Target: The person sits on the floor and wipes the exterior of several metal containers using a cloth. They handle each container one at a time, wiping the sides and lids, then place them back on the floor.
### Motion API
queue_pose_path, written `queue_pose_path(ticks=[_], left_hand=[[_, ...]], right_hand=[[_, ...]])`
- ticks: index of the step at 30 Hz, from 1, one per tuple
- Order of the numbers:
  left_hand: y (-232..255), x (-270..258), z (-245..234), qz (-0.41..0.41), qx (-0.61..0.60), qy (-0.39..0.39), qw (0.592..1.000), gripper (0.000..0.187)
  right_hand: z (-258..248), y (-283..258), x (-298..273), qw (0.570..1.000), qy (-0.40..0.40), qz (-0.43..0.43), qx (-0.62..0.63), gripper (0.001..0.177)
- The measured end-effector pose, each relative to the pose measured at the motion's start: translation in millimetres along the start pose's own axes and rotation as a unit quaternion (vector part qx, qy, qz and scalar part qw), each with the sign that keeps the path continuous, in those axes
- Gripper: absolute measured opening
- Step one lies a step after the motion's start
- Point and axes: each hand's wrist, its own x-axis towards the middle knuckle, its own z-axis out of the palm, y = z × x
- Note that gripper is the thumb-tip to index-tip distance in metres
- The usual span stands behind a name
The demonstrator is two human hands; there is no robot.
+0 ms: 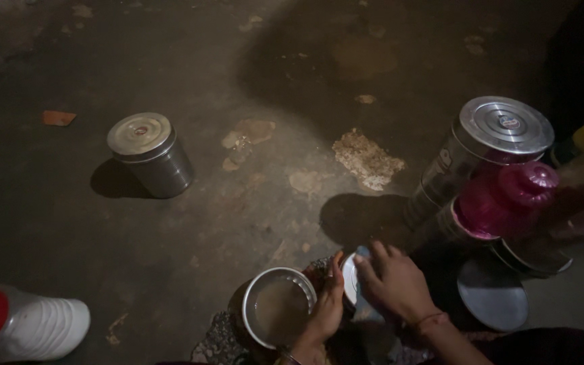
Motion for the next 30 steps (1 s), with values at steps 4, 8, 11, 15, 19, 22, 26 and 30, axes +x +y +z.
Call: queue_pose_path(ticks=[4, 8, 11, 15, 19, 22, 26, 30], left_hand=[[-6.6, -2.0, 5.5, 0.024, 0.005, 0.028, 0.999, 0.074], [8.1, -8.7, 8.3, 0.026, 0.038, 0.070, 0.996, 0.073], [17.5, -13.1, 4.2, 0.022, -0.008, 0.083, 0.996, 0.073], [7.4, -8.2, 1.4, 0.039, 0.094, 0.110, 0.989, 0.069], [-5.8, 0.1, -0.8, 0.057, 0.016, 0.144, 0.988, 0.070], [2.3, 0.5, -0.9, 0.036, 0.001, 0.137, 0.990, 0.071], [26.6, -3.8, 0.2, -0.060, 0.100, 0.106, 0.987, 0.072], [46.2, -10.4, 6.6, -0.097, -0.090, 0.019, 0.991, 0.088]], right_hand=[[-0.3, -16.2, -8.8, 0.981, -0.041, -0.097, -0.162, 0.056], [9.9, -7.1, -18.3, 0.956, 0.005, -0.222, -0.193, 0.054], [19.6, 1.6, -31.8, 0.925, 0.077, -0.309, -0.209, 0.058], [15.8, -0.3, -34.8, 0.924, 0.088, -0.307, -0.208, 0.061], [0.6, -20.0, -19.3, 0.962, -0.110, -0.100, -0.227, 0.066], [-8.5, -24.7, -0.2, 0.968, -0.136, -0.037, -0.206, 0.081], [0.7, -17.4, 3.3, 0.988, -0.038, 0.004, -0.151, 0.078], [16.2, 5.9, 6.1, 0.992, 0.003, 0.111, -0.057, 0.070]])
